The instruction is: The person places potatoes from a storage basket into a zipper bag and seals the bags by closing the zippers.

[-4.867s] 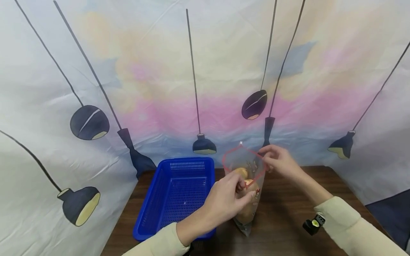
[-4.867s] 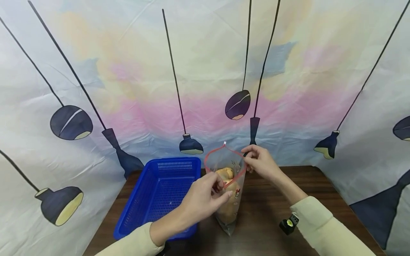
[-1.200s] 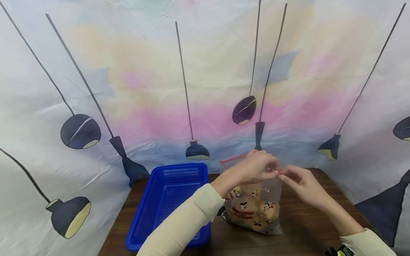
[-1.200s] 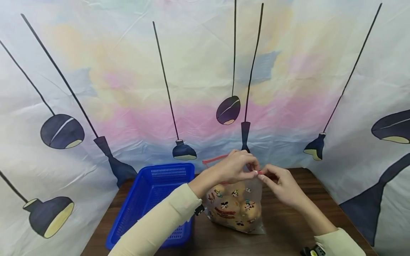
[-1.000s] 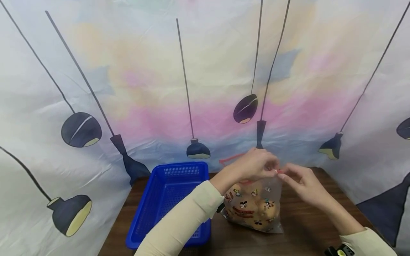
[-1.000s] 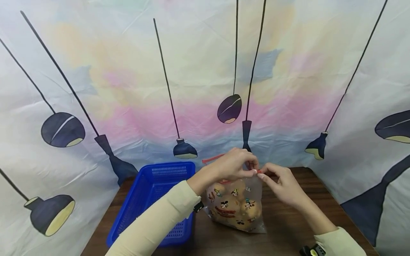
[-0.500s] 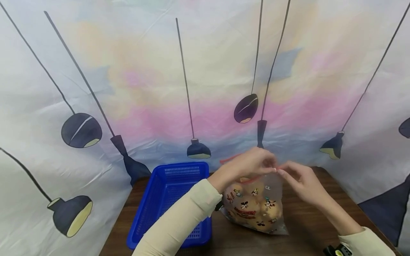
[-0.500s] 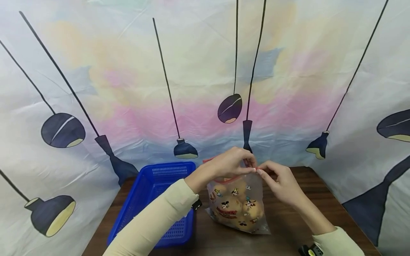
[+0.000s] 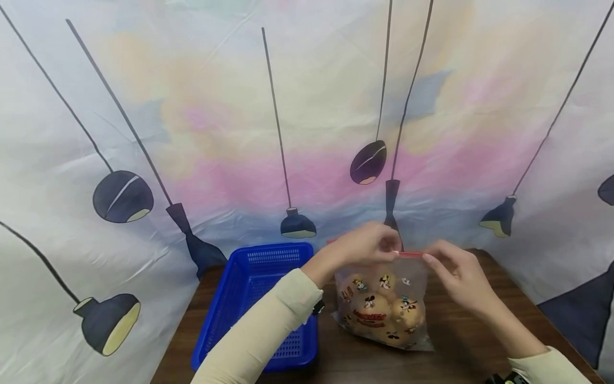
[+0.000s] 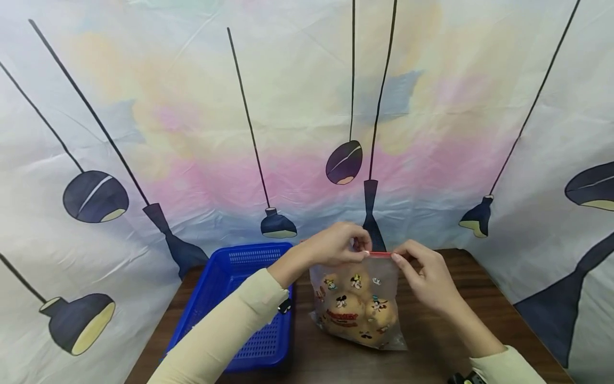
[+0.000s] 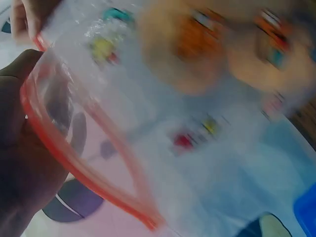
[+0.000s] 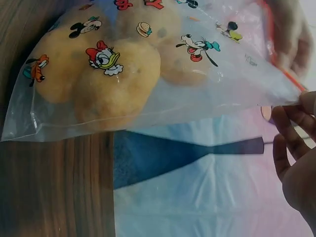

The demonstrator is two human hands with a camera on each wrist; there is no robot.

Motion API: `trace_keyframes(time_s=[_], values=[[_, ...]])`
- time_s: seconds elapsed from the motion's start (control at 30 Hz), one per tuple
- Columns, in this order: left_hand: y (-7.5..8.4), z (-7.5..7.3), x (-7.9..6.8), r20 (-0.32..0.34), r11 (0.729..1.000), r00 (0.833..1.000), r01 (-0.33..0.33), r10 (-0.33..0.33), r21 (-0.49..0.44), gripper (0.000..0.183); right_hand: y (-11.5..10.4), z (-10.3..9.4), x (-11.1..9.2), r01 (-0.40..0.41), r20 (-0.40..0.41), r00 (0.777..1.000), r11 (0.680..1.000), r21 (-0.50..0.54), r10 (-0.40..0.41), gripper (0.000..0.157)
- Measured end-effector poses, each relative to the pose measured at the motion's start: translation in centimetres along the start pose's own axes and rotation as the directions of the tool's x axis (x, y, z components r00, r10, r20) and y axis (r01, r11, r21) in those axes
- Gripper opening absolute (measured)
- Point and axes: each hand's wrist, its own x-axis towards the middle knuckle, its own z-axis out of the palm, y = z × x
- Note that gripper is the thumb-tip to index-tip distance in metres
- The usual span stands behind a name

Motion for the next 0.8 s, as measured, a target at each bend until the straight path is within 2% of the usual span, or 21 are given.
trace_keyframes(time_s=[0.13,0.37,0.57,0.8], values=[[-1.2,-0.4,-1.7,0.000,1.000,1.000,0.029,-0.029,0.002,0.004,0.5,-0.9,-0.4,-0.032,0.000,0.999,0.999,-0.007,0.032,0.025],[-3.0,-1.3,-4.4,-0.056,0.995,0.994,0.096,-0.094,0.030,0.004,1.6,-2.7,-1.1,-0.119,-0.002,0.993,0.993,0.026,0.119,0.022],[-4.5,-0.9,-6.4,-0.051,0.990,0.989,0.142,-0.142,-0.006,0.006,3.4,-3.8,-2.4,-0.205,0.014,0.979,0.977,0.050,0.205,0.015],[-6.0,-0.6,-8.5,-0.077,0.977,0.974,0.207,-0.211,-0.057,0.005,5.2,-4.1,-2.9,-0.218,-0.003,0.976,0.974,0.065,0.219,0.013]])
